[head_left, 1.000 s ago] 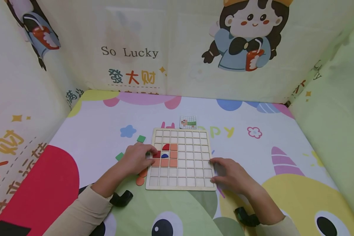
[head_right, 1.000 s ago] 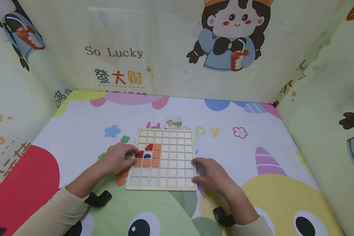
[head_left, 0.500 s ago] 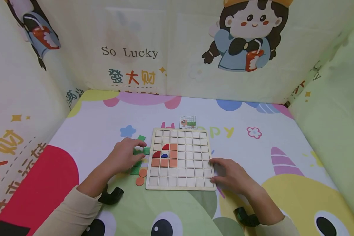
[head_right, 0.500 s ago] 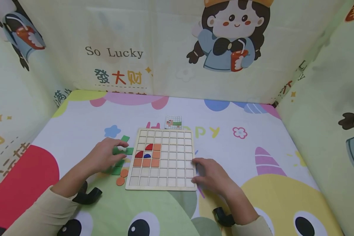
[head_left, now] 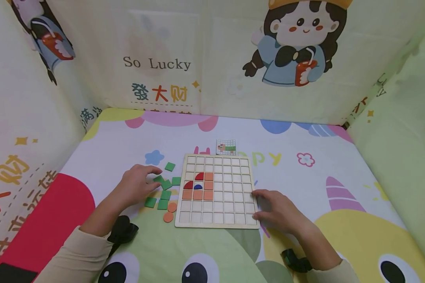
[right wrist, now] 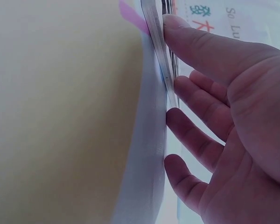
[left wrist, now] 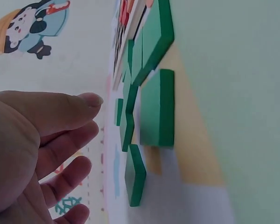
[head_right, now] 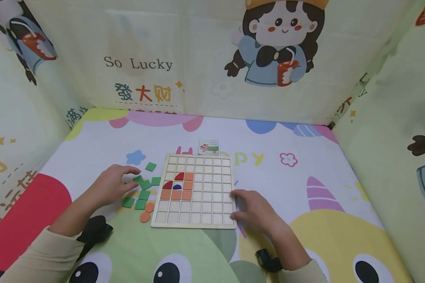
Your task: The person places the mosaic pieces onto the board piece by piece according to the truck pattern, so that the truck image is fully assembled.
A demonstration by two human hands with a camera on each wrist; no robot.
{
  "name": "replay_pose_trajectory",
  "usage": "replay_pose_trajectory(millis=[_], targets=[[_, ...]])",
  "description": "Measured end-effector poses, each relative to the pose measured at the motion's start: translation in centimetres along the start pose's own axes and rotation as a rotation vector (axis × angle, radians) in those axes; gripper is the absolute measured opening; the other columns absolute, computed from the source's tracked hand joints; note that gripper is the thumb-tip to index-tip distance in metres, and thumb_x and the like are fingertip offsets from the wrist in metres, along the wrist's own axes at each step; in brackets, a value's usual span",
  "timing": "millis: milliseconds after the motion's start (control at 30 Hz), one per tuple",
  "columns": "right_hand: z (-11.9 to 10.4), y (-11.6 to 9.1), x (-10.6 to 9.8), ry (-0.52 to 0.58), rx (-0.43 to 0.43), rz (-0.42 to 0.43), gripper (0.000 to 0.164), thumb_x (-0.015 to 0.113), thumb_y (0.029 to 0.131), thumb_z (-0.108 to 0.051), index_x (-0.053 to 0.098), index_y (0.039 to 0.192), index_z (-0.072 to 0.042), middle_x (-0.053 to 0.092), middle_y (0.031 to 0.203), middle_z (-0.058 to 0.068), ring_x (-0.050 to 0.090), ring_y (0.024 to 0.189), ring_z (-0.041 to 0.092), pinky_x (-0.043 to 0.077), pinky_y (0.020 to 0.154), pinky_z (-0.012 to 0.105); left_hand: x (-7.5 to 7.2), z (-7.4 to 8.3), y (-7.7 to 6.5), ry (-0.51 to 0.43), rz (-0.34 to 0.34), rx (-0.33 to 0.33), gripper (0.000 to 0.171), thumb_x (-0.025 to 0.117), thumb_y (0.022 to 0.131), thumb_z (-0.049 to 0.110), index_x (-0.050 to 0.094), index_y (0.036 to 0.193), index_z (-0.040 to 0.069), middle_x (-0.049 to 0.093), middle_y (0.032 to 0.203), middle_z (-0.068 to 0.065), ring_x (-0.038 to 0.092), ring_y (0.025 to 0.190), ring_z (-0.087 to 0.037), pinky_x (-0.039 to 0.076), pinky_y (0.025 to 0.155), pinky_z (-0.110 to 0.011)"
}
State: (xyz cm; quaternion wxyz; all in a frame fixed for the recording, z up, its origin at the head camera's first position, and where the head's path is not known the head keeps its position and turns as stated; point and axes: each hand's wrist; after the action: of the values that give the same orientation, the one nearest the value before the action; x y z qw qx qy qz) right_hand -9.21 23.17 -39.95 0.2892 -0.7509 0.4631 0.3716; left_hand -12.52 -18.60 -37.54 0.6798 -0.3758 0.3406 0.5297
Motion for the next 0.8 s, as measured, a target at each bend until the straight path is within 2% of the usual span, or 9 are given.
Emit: replay_pose_trajectory(millis=[267,467,800], targets=[[0.0,0.0,0.1,0.004,-0.008,0.005,0.058,0.085,0.079,-0.022,0.063,0.131,-0.006,0.063,0.128,0.012,0.055,0.12,0.038,0.04,0.101,0.057,0.5,-0.9,0.7,0.041,-0.009,-0.023,0.043,0.073,0.089,0.019,0.066,0.128,0.004,0.062,0.125,-0.018,0.045,0.123,-0.043,0.04,0.097,-0.062],[0.1,0.1,0.2,-0.012,-0.016,0.012,0.058,0.084,0.079,-0.021,0.063,0.13,-0.005,0.064,0.127,0.012,0.056,0.118,0.038,0.041,0.1,0.056,0.9,-1.7,1.2,0.045,0.003,-0.007,0.039,0.074,0.088,0.018,0.067,0.124,0.003,0.065,0.119,-0.015,0.048,0.119,-0.042,0.039,0.097,-0.062],[0.2,0.1,0.2,-0.015,-0.014,0.017,0.057,0.084,0.079,-0.019,0.063,0.13,-0.005,0.064,0.126,0.012,0.057,0.117,0.037,0.041,0.1,0.055,0.9,-2.0,1.5,0.059,0.008,0.044,0.031,0.075,0.087,0.015,0.069,0.115,0.003,0.069,0.11,-0.012,0.052,0.113,-0.04,0.039,0.094,-0.061]])
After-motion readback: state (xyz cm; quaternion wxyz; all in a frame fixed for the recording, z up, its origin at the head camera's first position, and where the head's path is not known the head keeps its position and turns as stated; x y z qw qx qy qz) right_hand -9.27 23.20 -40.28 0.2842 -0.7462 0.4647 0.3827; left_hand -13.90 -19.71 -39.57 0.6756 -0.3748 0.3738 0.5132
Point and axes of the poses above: each hand's wrist, its own y-axis towards the middle knuckle, its own x-axis out of the palm, z = x × y
